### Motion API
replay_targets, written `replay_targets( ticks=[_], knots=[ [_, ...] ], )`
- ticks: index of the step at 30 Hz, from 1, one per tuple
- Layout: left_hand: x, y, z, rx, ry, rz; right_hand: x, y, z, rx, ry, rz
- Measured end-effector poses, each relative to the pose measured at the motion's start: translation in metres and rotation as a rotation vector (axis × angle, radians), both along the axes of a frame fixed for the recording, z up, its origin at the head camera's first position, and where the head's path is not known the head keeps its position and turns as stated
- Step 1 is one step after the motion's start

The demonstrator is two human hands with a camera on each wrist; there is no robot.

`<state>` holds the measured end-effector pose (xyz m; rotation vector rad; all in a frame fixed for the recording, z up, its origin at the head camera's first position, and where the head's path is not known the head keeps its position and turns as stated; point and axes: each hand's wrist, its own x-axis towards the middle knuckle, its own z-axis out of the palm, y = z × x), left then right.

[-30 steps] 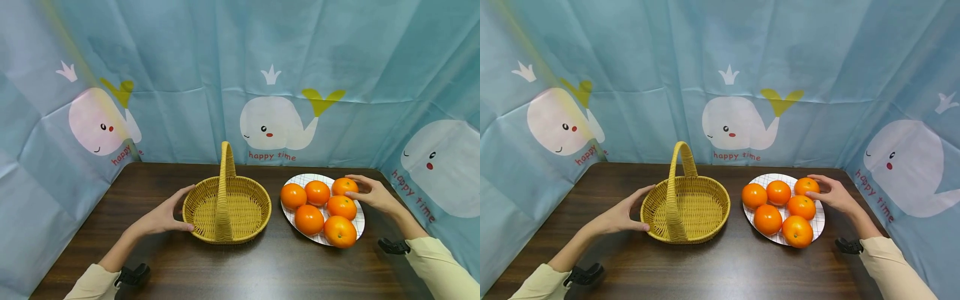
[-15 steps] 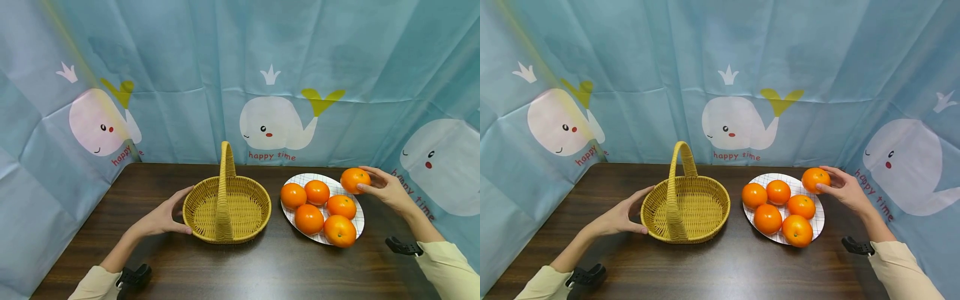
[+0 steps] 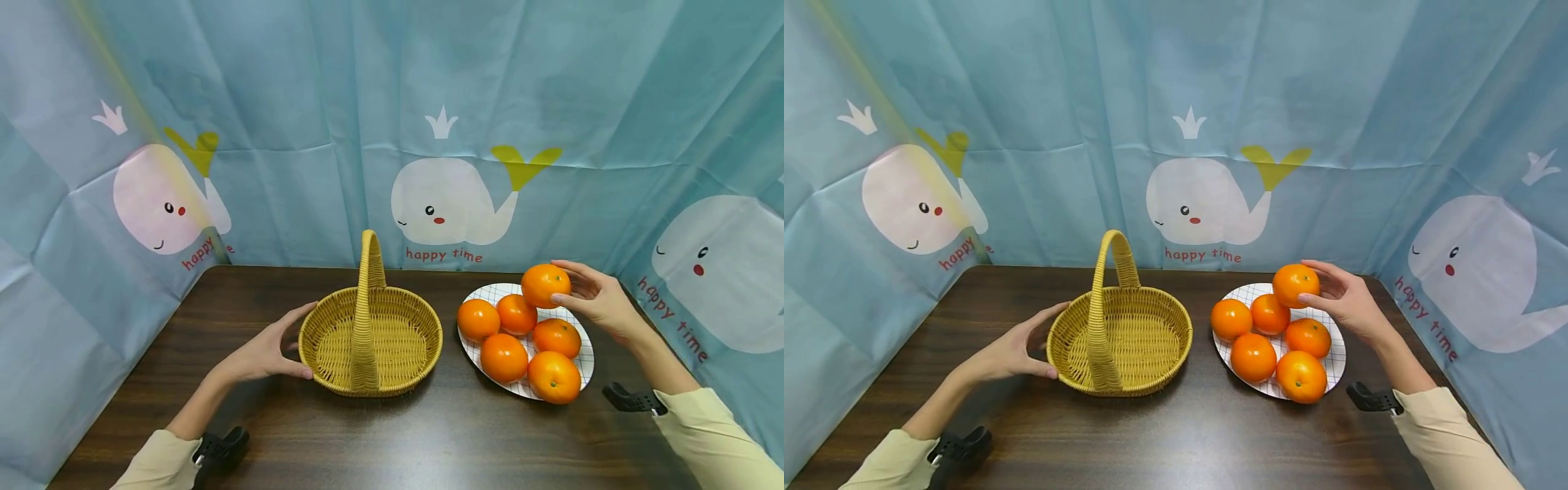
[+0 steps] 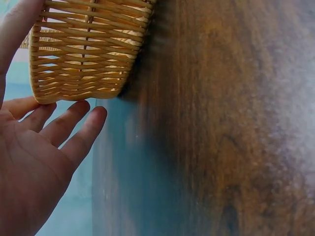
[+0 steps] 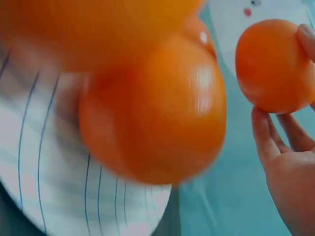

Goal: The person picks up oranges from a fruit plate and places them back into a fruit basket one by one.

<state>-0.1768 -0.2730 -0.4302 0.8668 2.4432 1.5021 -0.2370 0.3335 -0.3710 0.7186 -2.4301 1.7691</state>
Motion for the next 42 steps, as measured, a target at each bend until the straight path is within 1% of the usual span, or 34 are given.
replay_targets(
  ticks=[4, 8, 12, 19, 25, 30, 34, 42],
  knots=[
    [-0.002, -0.001, -0.002, 0.017, -0.003, -0.015, 0.001, -0.018, 0.002, -0.021, -0.013, 0.04],
    [-0.001, 0.0, -0.003, 0.029, -0.021, -0.02, 0.001, -0.035, 0.004, 0.012, -0.014, 0.073],
    [0.0, 0.001, -0.002, 0.039, -0.04, -0.022, -0.002, -0.054, 0.006, 0.02, -0.002, 0.11],
    [0.001, 0.004, 0.001, 0.014, -0.027, -0.008, -0.01, -0.089, 0.005, 0.023, 0.006, 0.22],
    [0.001, 0.003, 0.001, -0.002, -0.018, 0.0, -0.009, -0.109, 0.015, 0.032, 0.017, 0.28],
    [0.001, 0.001, -0.001, -0.016, -0.007, 0.004, -0.005, -0.13, 0.022, 0.048, 0.032, 0.324],
    [0.002, 0.0, -0.002, -0.024, -0.017, 0.008, 0.002, -0.149, 0.02, 0.046, 0.004, 0.363],
    [0.0, 0.002, -0.002, -0.026, -0.031, 0.002, 0.01, -0.173, 0.011, 0.056, -0.03, 0.37]
  ],
)
